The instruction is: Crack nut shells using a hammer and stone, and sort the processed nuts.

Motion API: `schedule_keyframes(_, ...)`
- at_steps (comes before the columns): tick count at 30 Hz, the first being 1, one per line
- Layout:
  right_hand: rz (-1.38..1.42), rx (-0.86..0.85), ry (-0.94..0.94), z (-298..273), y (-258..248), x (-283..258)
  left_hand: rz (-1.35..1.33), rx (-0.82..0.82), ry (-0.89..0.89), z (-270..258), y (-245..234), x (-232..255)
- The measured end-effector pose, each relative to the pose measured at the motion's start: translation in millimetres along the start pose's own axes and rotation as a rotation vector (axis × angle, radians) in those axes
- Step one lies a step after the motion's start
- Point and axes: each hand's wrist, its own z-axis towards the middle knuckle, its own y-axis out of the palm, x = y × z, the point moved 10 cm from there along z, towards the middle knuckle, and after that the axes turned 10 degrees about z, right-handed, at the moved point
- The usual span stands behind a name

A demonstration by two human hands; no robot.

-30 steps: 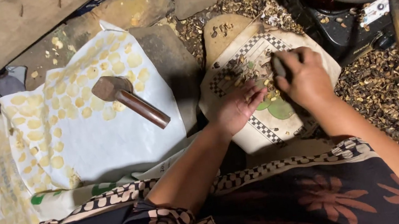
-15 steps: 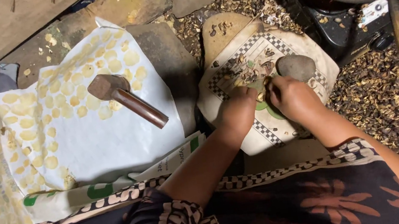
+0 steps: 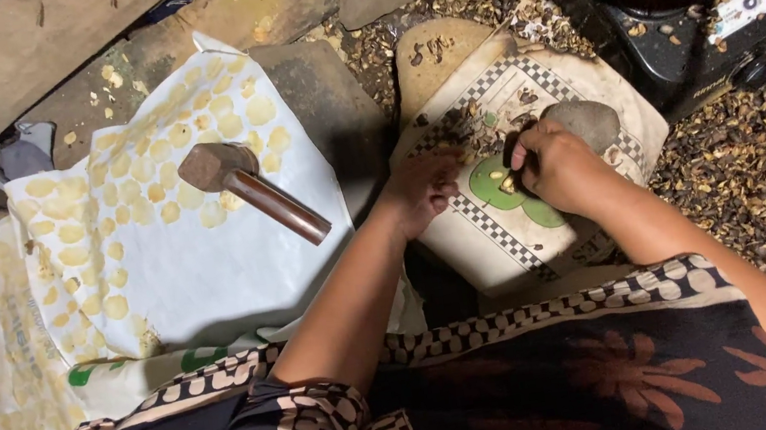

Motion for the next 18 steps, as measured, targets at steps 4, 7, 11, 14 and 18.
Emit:
schedule_keyframes(4, 0.038, -0.021, 0.163, -4.7, -1.8, 6.2, 0.138, 0.001, 0.072, -11.0, 2.8, 25.2)
schedule_keyframes(7, 0.021, -0.036, 0.261, -9.8, -11.7, -4.5, 0.468, 0.061, 0.207, 18.2, -17.5, 10.1)
schedule_keyframes(11, 0.011, -0.057, 0.114, -3.6, 16.7, 5.2, 0.468, -0.003, 0.268, 5.9, -4.4, 20.8)
schedule_keyframes(14, -0.066, -0.021, -0.132, -5.9, 22.3, -13.0, 0.389, -0.054, 0.091, -13.1, 9.5, 26.0)
schedule_keyframes(18, -0.014, -0.101, 0.098, -4.2, 5.2, -4.9, -0.252, -0.186, 0.061, -9.0, 0.9, 40.2)
